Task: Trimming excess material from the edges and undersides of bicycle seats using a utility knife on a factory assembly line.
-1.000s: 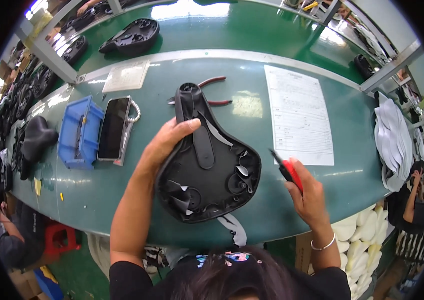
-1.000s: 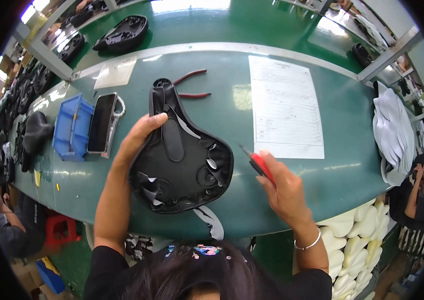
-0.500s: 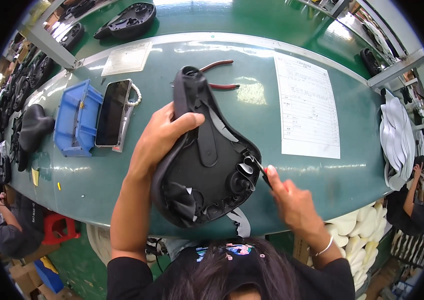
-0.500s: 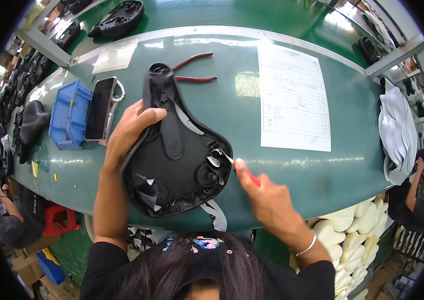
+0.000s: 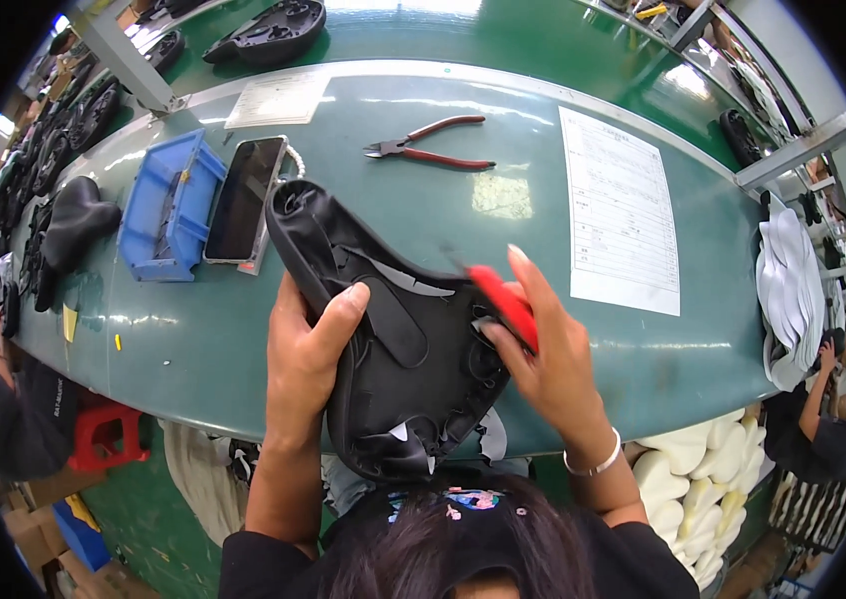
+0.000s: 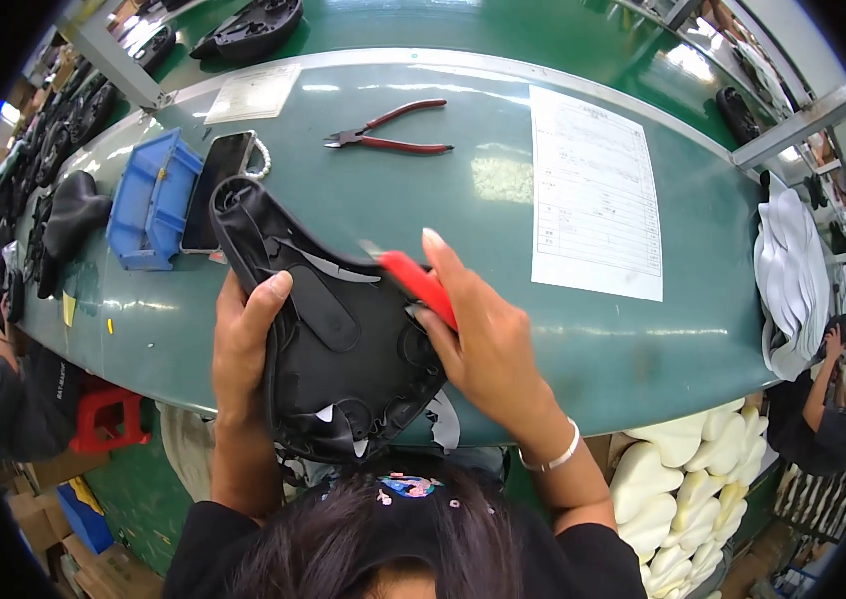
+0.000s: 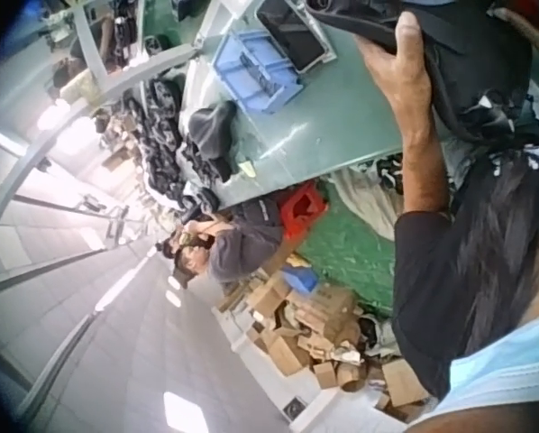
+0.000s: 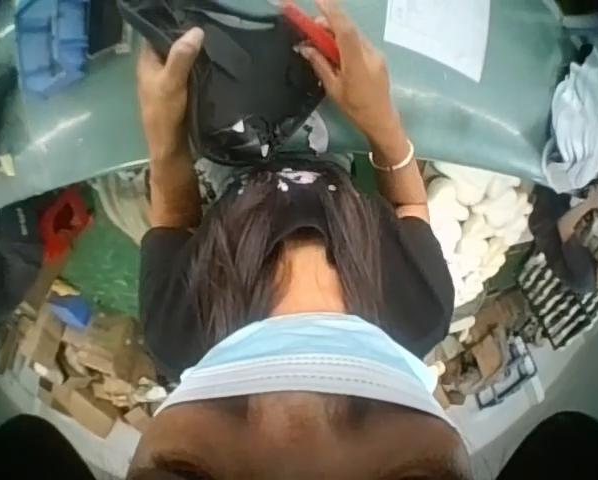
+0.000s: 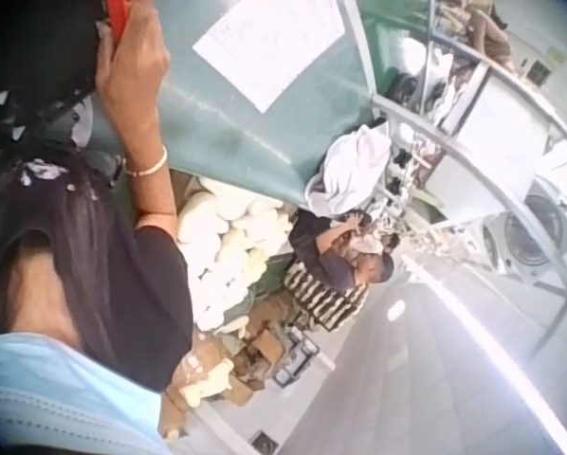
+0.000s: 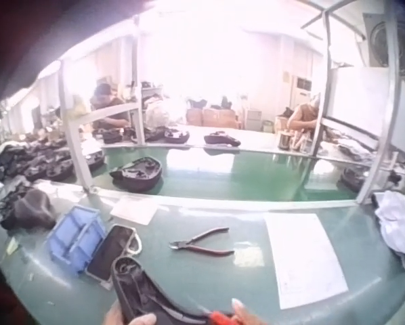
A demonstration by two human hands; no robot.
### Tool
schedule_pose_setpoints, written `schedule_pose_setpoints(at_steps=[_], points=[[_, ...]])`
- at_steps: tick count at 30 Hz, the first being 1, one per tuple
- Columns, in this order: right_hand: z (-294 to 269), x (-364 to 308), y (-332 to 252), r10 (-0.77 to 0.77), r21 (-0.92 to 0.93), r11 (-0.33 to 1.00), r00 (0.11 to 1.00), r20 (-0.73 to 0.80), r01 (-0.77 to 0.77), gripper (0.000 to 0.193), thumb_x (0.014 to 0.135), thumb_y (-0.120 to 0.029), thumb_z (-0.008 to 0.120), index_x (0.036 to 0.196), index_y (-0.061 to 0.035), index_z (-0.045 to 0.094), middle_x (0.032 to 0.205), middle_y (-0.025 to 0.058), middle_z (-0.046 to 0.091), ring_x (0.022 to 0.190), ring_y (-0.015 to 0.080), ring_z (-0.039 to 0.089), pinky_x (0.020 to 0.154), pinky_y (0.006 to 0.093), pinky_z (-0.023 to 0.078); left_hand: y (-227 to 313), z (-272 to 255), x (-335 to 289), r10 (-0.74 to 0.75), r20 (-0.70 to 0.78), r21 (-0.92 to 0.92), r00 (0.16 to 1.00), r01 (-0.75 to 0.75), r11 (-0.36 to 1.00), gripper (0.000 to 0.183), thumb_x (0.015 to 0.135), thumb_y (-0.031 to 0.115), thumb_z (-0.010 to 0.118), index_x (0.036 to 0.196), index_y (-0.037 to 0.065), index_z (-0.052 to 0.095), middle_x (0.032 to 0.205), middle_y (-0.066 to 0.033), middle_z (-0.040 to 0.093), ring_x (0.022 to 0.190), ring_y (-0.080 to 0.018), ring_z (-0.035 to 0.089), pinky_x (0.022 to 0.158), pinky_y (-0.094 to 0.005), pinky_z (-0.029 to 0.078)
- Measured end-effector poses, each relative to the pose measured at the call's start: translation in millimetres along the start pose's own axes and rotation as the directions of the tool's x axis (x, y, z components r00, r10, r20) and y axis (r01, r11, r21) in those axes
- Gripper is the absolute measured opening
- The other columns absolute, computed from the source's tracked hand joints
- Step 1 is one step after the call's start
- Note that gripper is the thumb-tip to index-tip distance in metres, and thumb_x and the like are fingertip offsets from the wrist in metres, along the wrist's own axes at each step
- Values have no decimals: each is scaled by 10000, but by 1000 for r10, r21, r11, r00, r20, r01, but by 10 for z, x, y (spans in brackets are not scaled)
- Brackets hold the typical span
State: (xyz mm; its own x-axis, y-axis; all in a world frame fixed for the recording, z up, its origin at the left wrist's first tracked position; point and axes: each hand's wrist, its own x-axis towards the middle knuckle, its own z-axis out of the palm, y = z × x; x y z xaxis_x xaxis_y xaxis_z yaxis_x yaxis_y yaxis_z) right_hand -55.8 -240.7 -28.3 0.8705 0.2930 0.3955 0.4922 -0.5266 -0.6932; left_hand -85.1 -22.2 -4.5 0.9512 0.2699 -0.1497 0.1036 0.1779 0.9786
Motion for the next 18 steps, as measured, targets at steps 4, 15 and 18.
schedule_pose_setpoints(at_steps=[4, 15, 18], points=[[-173, 195, 37, 431, 319, 848, 901, 48, -422, 460, 831, -42, 631, 1274, -27, 509, 908, 47, 617, 646, 95, 549, 556, 241, 481, -367, -242, -110, 104, -228, 69, 968, -91, 994, 536, 808, 157, 675, 1252, -19, 432, 1125, -101, 528, 1002, -186, 500, 925, -342, 393], [-148, -62, -399, 149, 550, 791, 956, 251, -268, 508, 827, -124, 710, 1273, -32, 486, 930, 60, 663, 688, 138, 603, 662, 282, 497, -105, 339, 289, 300, 723, 555, 623, -781, 285, 242, 654, 219, 681, 815, 76, 571, 846, -84, 559, 791, -291, 519, 713, -378, 366], [-365, -226, 39, 32, 94, 995, 999, 10, -33, 553, 814, -81, 703, 1323, -75, 488, 844, 59, 663, 642, 170, 603, 600, 309, 491, -207, 244, 361, 249, 717, 548, 651, -748, 376, 129, 718, 173, 664, 697, 106, 556, 673, -35, 525, 709, -204, 522, 696, -348, 320]])
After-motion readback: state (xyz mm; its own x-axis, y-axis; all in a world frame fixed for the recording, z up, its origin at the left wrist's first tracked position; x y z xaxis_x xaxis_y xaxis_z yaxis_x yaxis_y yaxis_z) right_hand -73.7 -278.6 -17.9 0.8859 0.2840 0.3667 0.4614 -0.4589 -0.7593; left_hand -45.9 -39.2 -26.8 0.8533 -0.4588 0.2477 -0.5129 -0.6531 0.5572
